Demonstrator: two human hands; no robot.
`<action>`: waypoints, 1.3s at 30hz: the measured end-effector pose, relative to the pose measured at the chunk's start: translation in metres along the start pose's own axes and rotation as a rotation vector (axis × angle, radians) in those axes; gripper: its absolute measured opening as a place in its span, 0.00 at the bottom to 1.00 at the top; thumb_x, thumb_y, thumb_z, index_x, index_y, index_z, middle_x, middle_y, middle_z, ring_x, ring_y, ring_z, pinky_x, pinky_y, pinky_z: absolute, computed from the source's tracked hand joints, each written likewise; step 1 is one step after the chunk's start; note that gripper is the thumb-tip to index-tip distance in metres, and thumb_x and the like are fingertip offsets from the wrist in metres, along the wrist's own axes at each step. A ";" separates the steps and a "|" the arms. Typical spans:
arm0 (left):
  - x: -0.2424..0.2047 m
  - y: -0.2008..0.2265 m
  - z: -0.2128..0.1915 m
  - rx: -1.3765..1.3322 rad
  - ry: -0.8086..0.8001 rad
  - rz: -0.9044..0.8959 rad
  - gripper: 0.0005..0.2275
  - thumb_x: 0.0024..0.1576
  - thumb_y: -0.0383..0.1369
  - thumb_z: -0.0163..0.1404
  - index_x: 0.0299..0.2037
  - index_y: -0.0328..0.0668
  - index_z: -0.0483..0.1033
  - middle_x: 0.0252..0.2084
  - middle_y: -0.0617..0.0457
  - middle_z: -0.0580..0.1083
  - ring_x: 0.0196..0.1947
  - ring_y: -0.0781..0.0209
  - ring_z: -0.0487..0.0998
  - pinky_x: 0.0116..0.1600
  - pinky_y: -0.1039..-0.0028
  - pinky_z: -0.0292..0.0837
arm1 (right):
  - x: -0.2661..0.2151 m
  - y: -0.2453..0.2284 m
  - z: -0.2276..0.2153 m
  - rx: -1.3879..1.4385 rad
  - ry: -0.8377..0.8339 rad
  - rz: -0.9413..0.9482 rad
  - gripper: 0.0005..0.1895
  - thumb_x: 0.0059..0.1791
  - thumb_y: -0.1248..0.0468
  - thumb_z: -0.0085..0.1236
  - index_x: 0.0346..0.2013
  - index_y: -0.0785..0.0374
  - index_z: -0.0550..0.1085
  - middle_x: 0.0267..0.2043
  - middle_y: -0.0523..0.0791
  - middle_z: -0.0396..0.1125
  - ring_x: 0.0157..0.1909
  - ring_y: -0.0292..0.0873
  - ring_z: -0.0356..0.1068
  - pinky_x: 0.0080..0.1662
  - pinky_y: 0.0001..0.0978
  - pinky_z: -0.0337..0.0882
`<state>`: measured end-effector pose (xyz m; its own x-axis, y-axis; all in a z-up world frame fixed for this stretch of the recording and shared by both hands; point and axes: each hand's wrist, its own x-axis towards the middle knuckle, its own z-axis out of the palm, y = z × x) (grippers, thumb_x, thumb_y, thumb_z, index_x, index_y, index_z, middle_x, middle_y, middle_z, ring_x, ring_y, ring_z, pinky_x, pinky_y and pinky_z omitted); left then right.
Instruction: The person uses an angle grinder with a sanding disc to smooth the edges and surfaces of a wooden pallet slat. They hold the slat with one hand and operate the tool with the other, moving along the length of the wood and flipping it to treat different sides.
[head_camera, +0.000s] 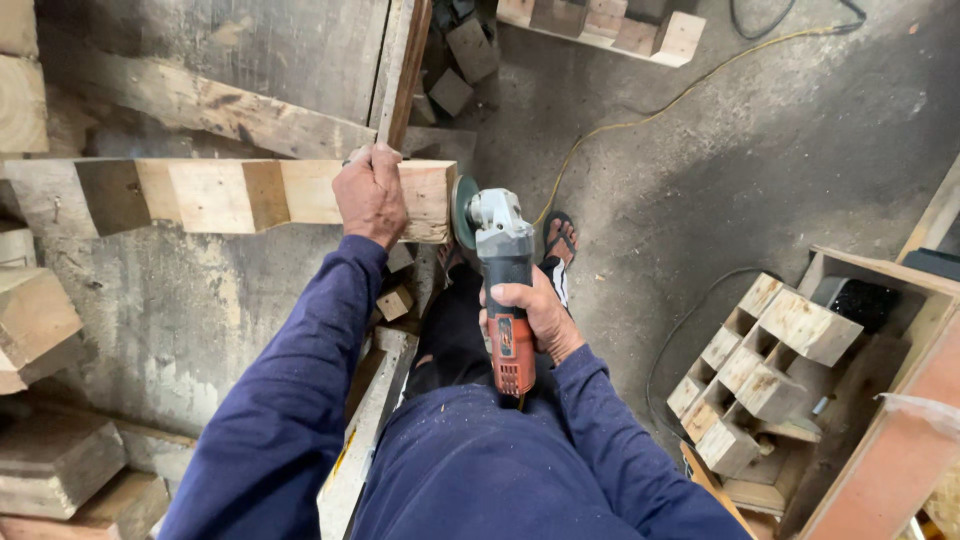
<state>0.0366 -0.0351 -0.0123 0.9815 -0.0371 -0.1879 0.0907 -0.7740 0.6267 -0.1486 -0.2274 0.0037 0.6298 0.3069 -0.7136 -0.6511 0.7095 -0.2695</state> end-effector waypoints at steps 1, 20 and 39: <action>0.003 0.000 0.000 -0.002 0.009 0.014 0.17 0.67 0.38 0.41 0.35 0.33 0.79 0.34 0.36 0.77 0.37 0.40 0.79 0.47 0.59 0.73 | 0.004 -0.002 0.002 0.005 0.030 -0.012 0.21 0.41 0.58 0.62 0.42 0.66 0.69 0.32 0.48 0.70 0.28 0.45 0.74 0.32 0.40 0.77; 0.001 -0.024 -0.019 0.092 0.024 -0.124 0.18 0.64 0.40 0.41 0.33 0.35 0.80 0.33 0.34 0.77 0.35 0.36 0.78 0.44 0.56 0.72 | 0.007 0.005 0.025 -0.003 -0.089 -0.009 0.26 0.41 0.61 0.62 0.50 0.65 0.66 0.34 0.50 0.69 0.30 0.46 0.74 0.33 0.42 0.77; 0.005 -0.029 -0.016 0.161 0.017 -0.069 0.18 0.64 0.39 0.39 0.33 0.32 0.75 0.35 0.31 0.75 0.39 0.28 0.75 0.47 0.49 0.70 | 0.027 0.006 0.016 -0.075 0.012 -0.003 0.20 0.42 0.59 0.61 0.44 0.65 0.69 0.32 0.50 0.70 0.29 0.45 0.73 0.33 0.40 0.77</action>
<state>0.0412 -0.0031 -0.0193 0.9767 0.0289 -0.2126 0.1308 -0.8658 0.4830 -0.1287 -0.2049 -0.0073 0.6268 0.2970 -0.7204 -0.6797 0.6605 -0.3190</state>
